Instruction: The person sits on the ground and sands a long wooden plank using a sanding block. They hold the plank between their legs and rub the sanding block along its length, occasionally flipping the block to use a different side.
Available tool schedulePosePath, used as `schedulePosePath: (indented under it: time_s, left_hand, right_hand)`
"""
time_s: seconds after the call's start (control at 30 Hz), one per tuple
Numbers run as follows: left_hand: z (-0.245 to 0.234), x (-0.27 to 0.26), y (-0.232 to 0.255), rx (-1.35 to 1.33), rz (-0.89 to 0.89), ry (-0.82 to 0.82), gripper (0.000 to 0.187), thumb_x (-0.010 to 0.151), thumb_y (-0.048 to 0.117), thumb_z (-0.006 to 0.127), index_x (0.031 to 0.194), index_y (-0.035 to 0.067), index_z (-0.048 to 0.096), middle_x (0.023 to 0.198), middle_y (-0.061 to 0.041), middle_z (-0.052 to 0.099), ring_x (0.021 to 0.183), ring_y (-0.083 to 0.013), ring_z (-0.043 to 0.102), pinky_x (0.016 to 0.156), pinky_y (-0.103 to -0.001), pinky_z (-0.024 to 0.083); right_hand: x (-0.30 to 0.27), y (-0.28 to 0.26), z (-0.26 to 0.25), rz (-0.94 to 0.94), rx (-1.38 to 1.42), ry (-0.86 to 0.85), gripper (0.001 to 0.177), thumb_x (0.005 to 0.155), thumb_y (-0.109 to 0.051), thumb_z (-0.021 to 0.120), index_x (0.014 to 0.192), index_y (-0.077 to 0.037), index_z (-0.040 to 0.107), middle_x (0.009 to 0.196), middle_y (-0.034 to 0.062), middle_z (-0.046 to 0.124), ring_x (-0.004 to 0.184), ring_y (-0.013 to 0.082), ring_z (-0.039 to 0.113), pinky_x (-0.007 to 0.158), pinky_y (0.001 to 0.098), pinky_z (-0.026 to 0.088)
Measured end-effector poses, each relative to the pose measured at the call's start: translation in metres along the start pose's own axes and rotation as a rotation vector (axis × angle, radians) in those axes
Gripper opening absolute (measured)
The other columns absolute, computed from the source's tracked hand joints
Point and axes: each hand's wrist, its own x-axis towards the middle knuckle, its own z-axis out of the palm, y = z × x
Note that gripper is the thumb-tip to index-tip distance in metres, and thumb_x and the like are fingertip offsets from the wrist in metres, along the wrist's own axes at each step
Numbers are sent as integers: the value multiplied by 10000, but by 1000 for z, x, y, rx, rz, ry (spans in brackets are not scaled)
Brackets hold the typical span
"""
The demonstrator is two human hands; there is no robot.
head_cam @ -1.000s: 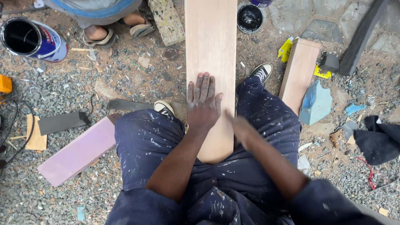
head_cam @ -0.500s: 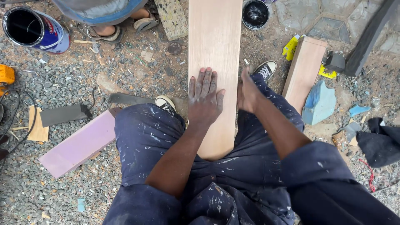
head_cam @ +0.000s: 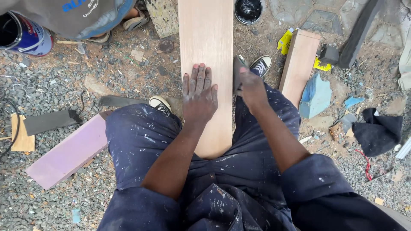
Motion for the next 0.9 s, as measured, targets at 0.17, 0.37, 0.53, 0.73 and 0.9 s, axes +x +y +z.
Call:
schedulePosePath:
  time_s: [0.17,0.37,0.53,0.73,0.9]
  left_hand:
    - [0,0,0,-6,-5,10,497,1046,322,527,1474,68,529,1569,-153,455,1491,-307,380,1220,-530,295]
    - [5,2,-2,17,4,24,488,1036,327,519,1444,61,557,1544,-156,485,1475,-311,407,1209,-537,304]
    - [2,0,-3,5,8,34,481,1047,328,486,1443,64,558,1538,-158,493,1471,-314,417,1201,-534,317]
    - [3,3,-2,20,-14,-27,504,1017,313,535,1449,53,556,1554,-162,475,1482,-316,394,1213,-548,291]
    - [3,-1,0,17,-10,2,482,1032,313,519,1444,66,562,1552,-158,476,1478,-315,404,1208,-535,314]
  right_hand:
    - [-43,72,10,133,-446,9,537,1017,-580,496,1047,-84,699,907,158,714,928,370,706,797,495,573]
    - [18,31,2,15,-418,54,542,1025,-470,487,933,7,727,817,224,710,799,425,712,715,523,530]
    - [33,15,3,-208,-361,172,485,1078,-440,467,824,-71,652,723,172,670,735,349,701,651,463,505]
    - [-43,64,11,188,-335,-31,547,1048,-419,437,793,-8,691,684,196,697,705,348,729,648,460,592]
    - [17,19,8,54,-25,106,596,1024,-398,535,1294,132,574,1116,283,618,1025,381,685,791,527,632]
